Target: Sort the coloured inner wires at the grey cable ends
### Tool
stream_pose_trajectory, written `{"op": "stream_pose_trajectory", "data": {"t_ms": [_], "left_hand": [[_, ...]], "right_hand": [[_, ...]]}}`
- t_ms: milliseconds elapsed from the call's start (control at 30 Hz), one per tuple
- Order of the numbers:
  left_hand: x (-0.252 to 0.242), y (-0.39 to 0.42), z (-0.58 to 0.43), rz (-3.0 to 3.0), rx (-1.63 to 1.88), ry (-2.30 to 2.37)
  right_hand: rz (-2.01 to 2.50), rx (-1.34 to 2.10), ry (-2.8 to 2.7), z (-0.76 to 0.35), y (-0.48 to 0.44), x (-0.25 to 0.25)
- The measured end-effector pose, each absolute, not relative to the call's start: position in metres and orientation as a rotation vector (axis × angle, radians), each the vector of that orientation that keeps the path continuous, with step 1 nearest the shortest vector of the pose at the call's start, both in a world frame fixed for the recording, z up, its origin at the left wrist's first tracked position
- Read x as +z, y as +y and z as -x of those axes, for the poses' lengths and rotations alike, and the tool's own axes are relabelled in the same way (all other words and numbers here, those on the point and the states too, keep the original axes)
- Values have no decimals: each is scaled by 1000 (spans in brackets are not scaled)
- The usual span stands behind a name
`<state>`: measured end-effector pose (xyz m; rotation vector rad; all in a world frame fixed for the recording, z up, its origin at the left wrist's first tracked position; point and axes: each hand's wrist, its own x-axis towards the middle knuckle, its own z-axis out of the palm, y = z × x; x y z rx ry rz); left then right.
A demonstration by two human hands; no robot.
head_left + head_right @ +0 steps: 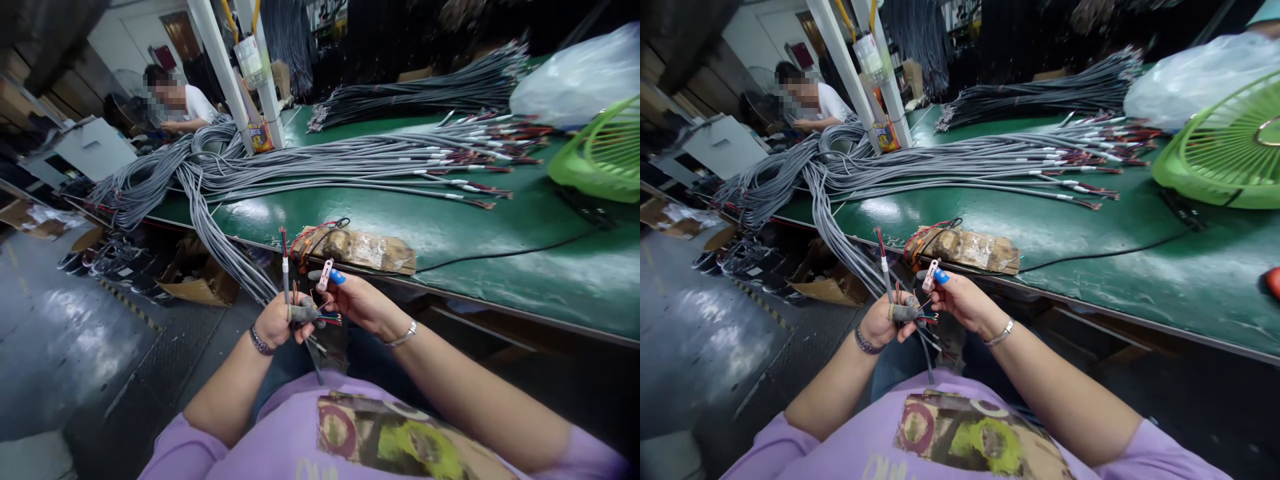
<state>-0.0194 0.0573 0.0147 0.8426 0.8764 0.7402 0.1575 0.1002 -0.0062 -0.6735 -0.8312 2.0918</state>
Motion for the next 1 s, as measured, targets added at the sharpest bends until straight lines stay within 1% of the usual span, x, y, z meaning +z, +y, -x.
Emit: {"op": "stream_pose_trajectory", "data": {"t_ms": [133,200,267,367,433,633,1000], "left_hand": [[16,68,14,-857,701,835],[15,72,12,-856,699,836],[13,76,11,-850,703,842],[10,79,11,-840,699,840],[9,81,11,-831,691,837],[6,83,11,-826,675,843],[1,82,10,-829,680,865]], "right_hand": [[858,1683,-971,-152,99,-7],[919,1549,-1004,-151,99,-9],[879,1610,-976,-149,100,-9],[723,1889,-814,-145,102,-7],[658,1998,-699,-142,103,-5],[654,1970,-514,-134,103,-4],[676,1980,-452,-132,100,-3]]}}
